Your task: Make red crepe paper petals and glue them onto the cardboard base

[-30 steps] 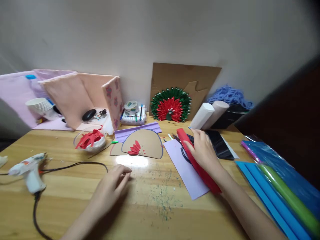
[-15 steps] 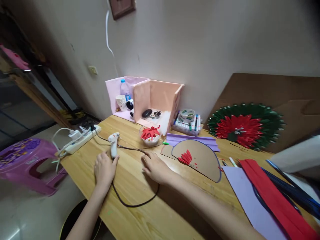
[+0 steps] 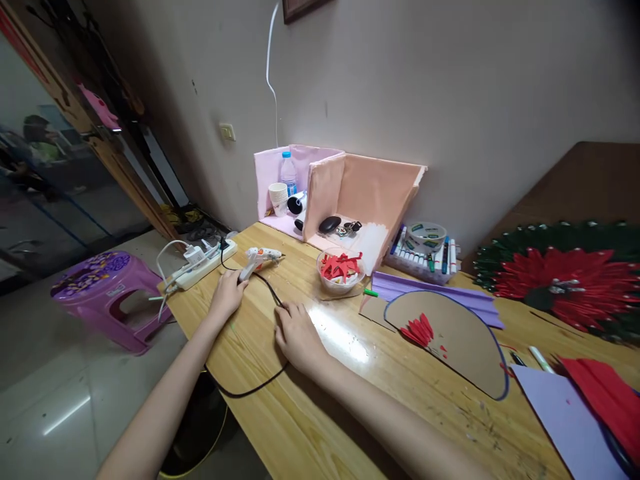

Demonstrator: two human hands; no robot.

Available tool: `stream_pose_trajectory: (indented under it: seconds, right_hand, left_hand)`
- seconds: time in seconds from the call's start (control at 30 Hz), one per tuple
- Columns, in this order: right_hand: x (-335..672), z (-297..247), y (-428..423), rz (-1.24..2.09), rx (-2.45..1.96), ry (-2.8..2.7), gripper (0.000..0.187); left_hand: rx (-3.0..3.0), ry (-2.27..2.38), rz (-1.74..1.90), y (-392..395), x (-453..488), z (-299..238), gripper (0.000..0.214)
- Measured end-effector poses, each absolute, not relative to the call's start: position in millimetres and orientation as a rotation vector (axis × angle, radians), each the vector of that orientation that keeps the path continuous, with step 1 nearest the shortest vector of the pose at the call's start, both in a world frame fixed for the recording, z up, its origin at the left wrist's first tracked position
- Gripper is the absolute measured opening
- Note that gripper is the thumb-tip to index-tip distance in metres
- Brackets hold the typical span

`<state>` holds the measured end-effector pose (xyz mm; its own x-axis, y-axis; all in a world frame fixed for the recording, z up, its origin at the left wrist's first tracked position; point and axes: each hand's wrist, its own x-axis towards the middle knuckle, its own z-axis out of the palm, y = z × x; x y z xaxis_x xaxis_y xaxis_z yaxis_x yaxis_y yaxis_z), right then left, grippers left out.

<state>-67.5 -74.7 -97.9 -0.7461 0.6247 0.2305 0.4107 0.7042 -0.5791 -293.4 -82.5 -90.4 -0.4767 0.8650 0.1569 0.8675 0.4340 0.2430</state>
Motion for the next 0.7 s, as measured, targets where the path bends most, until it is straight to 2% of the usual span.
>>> stream_pose_trajectory:
  seconds: [0.13, 0.27, 0.3, 0.37, 0.47, 0.6, 0.7]
  right_hand:
    - [-33.7, -92.7, -71.2, 0.713, -0.728, -2.488, 0.039]
    - [43.0, -78.6, -63.0, 0.711, -0.676, -2.415, 0.025]
    - [66.4, -75.3, -61.2, 0.714, -0.701, -2.383, 0.021]
    - [115.5, -70.1, -58.2, 0.682, -0.796, -2.316, 0.016]
    - [189.1, -64.7, -55.4, 0.566, -1.039, -2.159, 0.016]
    - [263.7, -59.6, -50.1, 0.434, -1.386, -1.969, 0.008]
    - [284.2, -62.1, -41.8, 0.532, -1.615, -1.832, 0.011]
  left_hand:
    - [-1.541, -2.677, -0.413, -88.1, -276.6, -82.0, 0.036]
    - [-1.344, -2.481, -0.468, -92.9, -213.5, -63.9, 0.057]
    - [-1.454, -2.364, -0.528, -91.6, -192.1, -57.6, 0.057]
    - [-1.871, -2.131, -0.672, -85.1, -145.3, -44.3, 0.043]
    - [-2.566, -1.788, -0.752, -67.9, -69.1, -27.9, 0.032]
    - [-2.918, -1.623, -0.575, -46.2, 29.5, -21.5, 0.034]
    - [-3.035, -1.591, -0.486, -39.5, 80.3, -26.9, 0.031]
